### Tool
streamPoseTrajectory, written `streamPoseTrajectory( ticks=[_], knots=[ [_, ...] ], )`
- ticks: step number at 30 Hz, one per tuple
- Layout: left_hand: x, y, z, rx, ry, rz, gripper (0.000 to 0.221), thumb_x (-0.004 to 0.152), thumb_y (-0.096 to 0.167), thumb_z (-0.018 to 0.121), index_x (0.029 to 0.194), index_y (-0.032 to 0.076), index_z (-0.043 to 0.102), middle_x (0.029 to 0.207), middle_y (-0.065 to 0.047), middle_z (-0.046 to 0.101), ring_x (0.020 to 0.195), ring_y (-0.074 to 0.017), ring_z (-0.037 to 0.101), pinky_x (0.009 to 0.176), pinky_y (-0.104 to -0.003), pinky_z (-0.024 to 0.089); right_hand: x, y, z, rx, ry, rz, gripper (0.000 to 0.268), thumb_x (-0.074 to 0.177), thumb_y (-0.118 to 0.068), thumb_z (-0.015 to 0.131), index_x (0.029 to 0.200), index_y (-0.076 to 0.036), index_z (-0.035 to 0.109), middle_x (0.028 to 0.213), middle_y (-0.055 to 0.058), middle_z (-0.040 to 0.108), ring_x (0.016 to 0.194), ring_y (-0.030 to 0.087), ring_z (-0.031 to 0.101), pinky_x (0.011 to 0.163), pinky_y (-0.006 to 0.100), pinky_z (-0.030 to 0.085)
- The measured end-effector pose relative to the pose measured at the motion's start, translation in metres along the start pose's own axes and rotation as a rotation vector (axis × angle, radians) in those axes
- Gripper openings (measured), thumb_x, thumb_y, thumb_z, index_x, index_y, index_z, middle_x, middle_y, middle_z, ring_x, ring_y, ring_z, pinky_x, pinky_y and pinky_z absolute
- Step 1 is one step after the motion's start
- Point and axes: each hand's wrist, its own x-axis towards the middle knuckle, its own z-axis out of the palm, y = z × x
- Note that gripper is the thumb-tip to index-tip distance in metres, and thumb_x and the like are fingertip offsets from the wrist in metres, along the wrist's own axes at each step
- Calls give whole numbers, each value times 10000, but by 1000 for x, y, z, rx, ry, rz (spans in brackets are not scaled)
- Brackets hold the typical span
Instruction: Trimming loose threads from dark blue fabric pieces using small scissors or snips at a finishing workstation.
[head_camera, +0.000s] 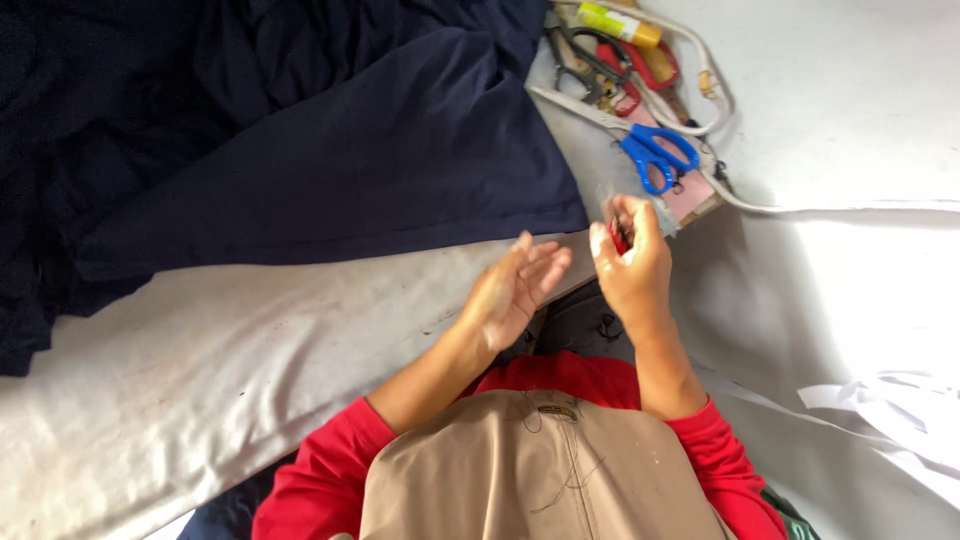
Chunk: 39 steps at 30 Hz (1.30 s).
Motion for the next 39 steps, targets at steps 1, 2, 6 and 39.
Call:
streamPoseTrajectory(
  ticks=[1,2,6,39],
  knots=[
    [8,-1,2,-31,14,18,564,1028,370,615,1316,-112,558,1287,-290,639,1153,-295,686,968,-277,591,4,5,-4,43,-34,39,278,938,-183,718,1195,-118,635,1020,174,733,977,426,693,805,518,553],
    [17,3,0,-22,12,9,564,1028,370,615,1316,-112,558,1287,-290,639,1153,-295,686,968,-277,591,15,6,-3,42,-25,48,278,938,-183,718,1195,-118,635,1020,174,733,977,426,693,805,518,553],
    [30,26,-13,110,159,90,437,1031,406,576,1126,-21,601,1093,-219,727,967,-241,753,819,-259,638,48,18,11,-34,-44,-152,330,916,-182,739,1228,-99,674,1003,162,724,952,381,707,824,484,578],
    [-17,159,-12,229,-6,588,196,1000,272,619,1094,128,524,931,35,573,862,-80,569,744,-244,494,-18,21,-58,622,-560,364,455,794,-164,786,1178,23,629,952,178,718,731,202,693,694,310,604]
  ],
)
